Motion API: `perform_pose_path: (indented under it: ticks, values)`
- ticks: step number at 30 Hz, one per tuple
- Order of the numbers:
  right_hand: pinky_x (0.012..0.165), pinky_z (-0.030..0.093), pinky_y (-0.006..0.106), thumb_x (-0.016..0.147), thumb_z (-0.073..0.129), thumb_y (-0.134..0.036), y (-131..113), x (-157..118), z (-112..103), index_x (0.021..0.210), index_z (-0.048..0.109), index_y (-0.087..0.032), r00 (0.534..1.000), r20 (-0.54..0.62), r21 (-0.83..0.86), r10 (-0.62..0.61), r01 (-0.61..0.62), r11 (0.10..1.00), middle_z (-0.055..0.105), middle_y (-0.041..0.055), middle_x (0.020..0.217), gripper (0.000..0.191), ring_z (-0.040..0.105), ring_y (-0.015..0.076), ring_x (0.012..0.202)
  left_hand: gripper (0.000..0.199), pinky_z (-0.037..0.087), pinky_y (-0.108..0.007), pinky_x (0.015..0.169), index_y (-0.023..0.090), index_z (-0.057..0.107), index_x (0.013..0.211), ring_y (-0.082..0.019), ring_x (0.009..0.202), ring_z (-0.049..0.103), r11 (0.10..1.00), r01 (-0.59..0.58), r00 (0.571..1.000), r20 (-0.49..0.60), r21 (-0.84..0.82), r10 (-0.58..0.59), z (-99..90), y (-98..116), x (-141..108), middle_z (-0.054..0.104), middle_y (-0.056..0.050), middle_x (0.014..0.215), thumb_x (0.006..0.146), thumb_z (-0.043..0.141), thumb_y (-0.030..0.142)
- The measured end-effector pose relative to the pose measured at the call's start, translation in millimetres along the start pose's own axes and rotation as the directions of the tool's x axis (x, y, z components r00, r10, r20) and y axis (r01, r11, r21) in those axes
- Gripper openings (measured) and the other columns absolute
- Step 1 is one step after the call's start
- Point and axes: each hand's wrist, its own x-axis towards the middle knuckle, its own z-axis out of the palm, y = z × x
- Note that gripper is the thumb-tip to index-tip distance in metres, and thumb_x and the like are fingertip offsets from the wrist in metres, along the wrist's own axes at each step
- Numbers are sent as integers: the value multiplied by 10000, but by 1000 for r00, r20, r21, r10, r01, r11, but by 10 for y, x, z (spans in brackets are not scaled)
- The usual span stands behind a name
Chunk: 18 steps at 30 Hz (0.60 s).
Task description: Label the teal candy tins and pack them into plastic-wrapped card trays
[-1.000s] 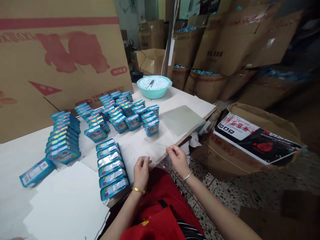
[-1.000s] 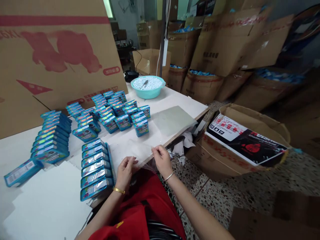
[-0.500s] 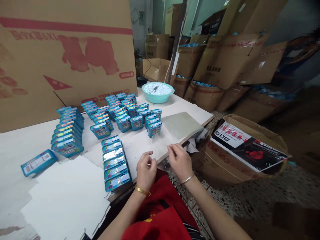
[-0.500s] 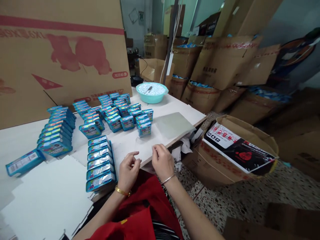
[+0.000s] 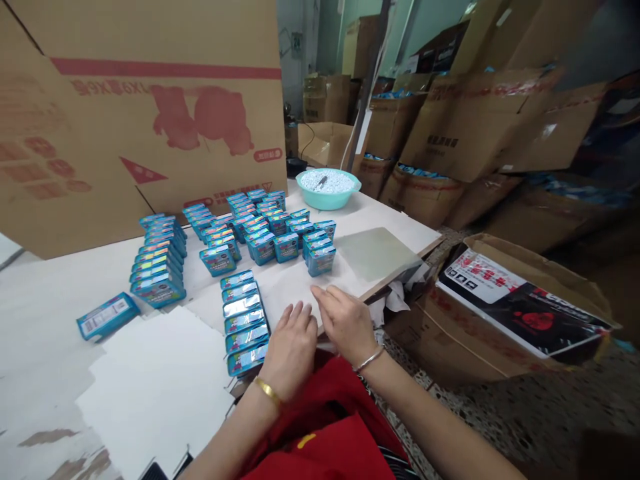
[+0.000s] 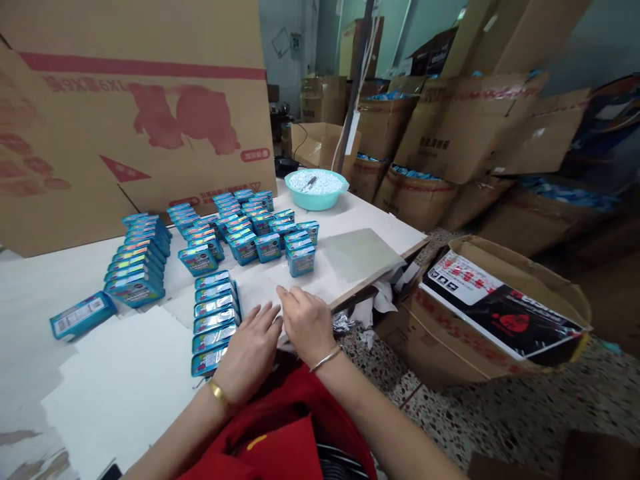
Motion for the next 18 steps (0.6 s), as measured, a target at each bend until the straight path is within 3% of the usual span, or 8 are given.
perform_pose_path:
  ticks: [4, 7, 9, 11, 12, 15, 17, 18]
  values:
    - [611, 380, 276, 935, 391, -158, -30, 4, -4, 1178, 629, -184, 997, -16, -4, -80, 80, 997, 592, 58, 746, 342, 534, 165, 677, 334, 330, -542, 1048, 88, 670, 1048, -358, 1220, 506, 995, 100, 962, 255, 3, -97, 37, -16, 126, 629, -211, 1178, 784, 466, 84]
    - [585, 356, 272, 937, 381, -149, 81, 58, -39, 1154, 648, -182, 995, -78, -16, -56, 55, 998, 561, 50, 696, 345, 507, 160, 637, 271, 469, -440, 907, 159, 706, 903, -273, 909, 667, 968, 55, 917, 396, -246, 49, -251, -67, 85, 713, -140, 890, 800, 465, 90]
    - [578, 348, 273, 941, 373, -155, 199, 138, -99, 1151, 650, -186, 991, -132, -23, -12, 9, 1000, 551, 49, 682, 350, 501, 160, 628, 250, 511, -328, 801, 227, 692, 937, -197, 812, 669, 855, 48, 961, 259, -516, 102, -486, -226, -31, 714, -76, 875, 861, 459, 179]
    - [577, 348, 277, 947, 370, -174, 283, 246, -152, 1171, 641, -196, 984, -180, -40, 19, -26, 999, 557, 51, 684, 352, 507, 165, 631, 225, 509, -301, 807, 236, 674, 965, -184, 873, 657, 727, 185, 969, 0, -661, -247, -606, -507, -197, 705, -67, 942, 884, 477, 309]
    - [576, 349, 280, 945, 374, -179, 290, 300, -156, 1181, 635, -198, 981, -192, -47, 21, -30, 998, 565, 54, 689, 352, 513, 168, 633, 245, 510, -311, 808, 219, 667, 948, -194, 890, 652, 650, 291, 865, -98, -702, -493, -598, -675, -292, 699, -77, 948, 872, 498, 378]
    - [540, 340, 285, 919, 404, -141, 125, 395, 11, 1115, 661, -196, 989, -146, -48, -7, 0, 999, 597, 65, 683, 327, 525, 171, 594, 482, 531, -353, 724, 186, 632, 991, -249, 947, 647, 221, 553, 338, -26, -803, -941, -347, -1138, -567, 684, -109, 1012, 789, 505, 605]
    - [502, 324, 286, 873, 424, -69, -92, 377, 316, 984, 693, -192, 999, -38, -48, -27, 25, 999, 615, 64, 654, 315, 534, 171, 541, 579, 537, -398, 704, 177, 650, 889, -270, 869, 676, -79, 608, 192, 243, -790, -951, -111, -1319, -675, 703, -123, 895, 744, 467, 707]
    - [492, 323, 282, 834, 453, -40, -200, 350, 522, 909, 697, -197, 999, 34, -32, -41, 42, 999, 630, 59, 652, 300, 556, 172, 538, 598, 536, -420, 718, 183, 660, 868, -274, 839, 685, -158, 600, 208, 344, -784, -916, -9, -1364, -694, 708, -115, 846, 739, 450, 728]
